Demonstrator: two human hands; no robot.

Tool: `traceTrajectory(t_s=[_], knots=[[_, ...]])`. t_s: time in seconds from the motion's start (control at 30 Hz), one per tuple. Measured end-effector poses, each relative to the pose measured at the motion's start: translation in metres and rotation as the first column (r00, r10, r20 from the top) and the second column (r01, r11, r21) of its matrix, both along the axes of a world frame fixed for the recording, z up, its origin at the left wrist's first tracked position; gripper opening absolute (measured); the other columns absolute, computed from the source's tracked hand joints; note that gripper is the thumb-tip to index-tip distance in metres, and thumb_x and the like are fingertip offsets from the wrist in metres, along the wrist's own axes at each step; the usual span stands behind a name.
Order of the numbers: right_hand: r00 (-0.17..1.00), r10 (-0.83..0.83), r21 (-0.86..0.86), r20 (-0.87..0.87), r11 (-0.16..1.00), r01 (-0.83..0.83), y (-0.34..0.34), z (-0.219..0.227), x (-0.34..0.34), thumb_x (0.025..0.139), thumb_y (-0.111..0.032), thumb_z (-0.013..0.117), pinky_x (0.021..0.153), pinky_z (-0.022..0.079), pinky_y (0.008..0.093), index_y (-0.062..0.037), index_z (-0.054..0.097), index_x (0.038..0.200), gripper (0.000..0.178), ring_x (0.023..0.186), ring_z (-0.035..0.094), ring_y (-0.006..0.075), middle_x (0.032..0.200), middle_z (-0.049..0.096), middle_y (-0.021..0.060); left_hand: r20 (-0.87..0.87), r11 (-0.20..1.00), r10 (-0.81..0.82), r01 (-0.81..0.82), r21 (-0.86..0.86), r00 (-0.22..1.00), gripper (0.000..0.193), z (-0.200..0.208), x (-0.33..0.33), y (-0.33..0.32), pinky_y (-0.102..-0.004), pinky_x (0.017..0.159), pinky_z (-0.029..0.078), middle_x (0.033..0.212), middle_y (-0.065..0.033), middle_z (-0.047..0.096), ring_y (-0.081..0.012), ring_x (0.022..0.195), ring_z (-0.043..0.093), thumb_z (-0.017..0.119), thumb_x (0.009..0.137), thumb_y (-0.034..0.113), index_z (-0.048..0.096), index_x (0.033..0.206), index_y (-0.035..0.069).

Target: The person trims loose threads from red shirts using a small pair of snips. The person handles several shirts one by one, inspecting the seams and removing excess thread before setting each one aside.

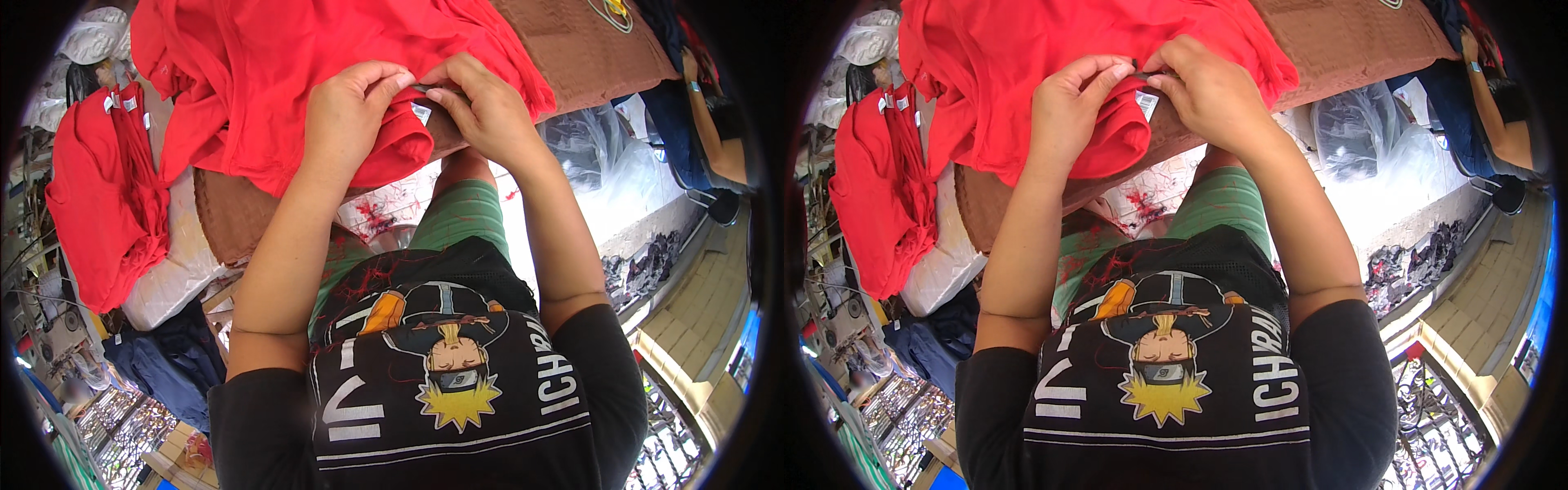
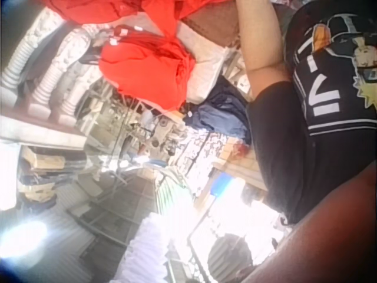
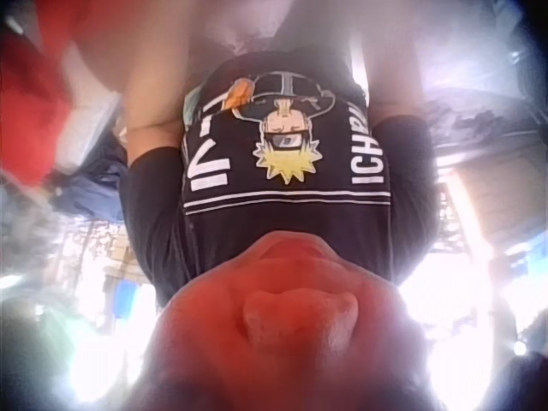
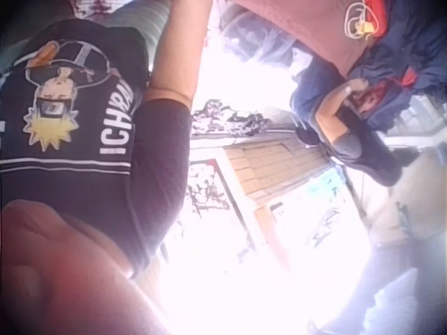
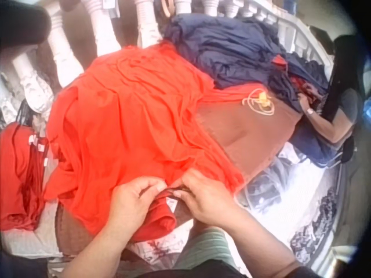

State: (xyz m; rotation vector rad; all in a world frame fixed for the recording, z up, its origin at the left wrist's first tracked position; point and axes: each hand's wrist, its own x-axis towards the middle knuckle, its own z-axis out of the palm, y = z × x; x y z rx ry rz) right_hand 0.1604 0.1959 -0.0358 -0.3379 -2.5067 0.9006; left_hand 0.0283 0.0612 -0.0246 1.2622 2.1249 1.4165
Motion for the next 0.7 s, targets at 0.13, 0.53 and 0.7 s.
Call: traceTrajectory(t_s=[0.13,0.53,0.7], knots=[[0.997,-0.071,0.028,-0.021,0.997,0.072,0.014,0.009,0.013,0.085,-0.021,0.066,0.071,0.049,0.0401,-0.0090,0.062,0.099,0.019,0.084,0.062,0.0312,0.098,0.061,0.0103,0.163,0.708,-0.706,0.692,0.140,0.689,0.025,0.046,-0.015,-0.023,-0.0276,0.083,0.047,0.093,-0.0099,0.067,-0.0159,0.090,0.061,0.058,0.094,0.015,0.070,0.079,0.000],[0.969,-0.208,0.123,0.136,0.974,0.192,0.050,0.015,0.074,0.072,0.004,0.062,0.076,0.050,0.0393,-0.0066,0.064,0.095,0.026,0.090,0.061,0.0360,0.100,0.064,0.0106,-0.543,0.961,-0.252,0.143,-0.235,0.801,0.032,0.003,-0.008,0.005,-0.0365,0.090,0.046,0.115,-0.0117,0.061,-0.0315,0.105,0.057,0.062,0.082,0.008,0.061,0.114,0.008],[0.991,-0.127,-0.375,-0.035,0.921,0.104,0.072,0.037,0.091,0.087,-0.013,0.069,0.067,0.044,0.0216,0.0016,0.065,0.100,0.020,0.077,0.054,0.0042,0.081,0.065,-0.0002,-0.033,0.955,-0.214,0.202,-0.218,0.976,0.024,0.023,-0.020,-0.014,-0.0325,0.084,0.049,0.101,-0.0117,0.068,-0.0296,0.093,0.064,0.063,0.086,0.011,0.064,0.110,0.006]])
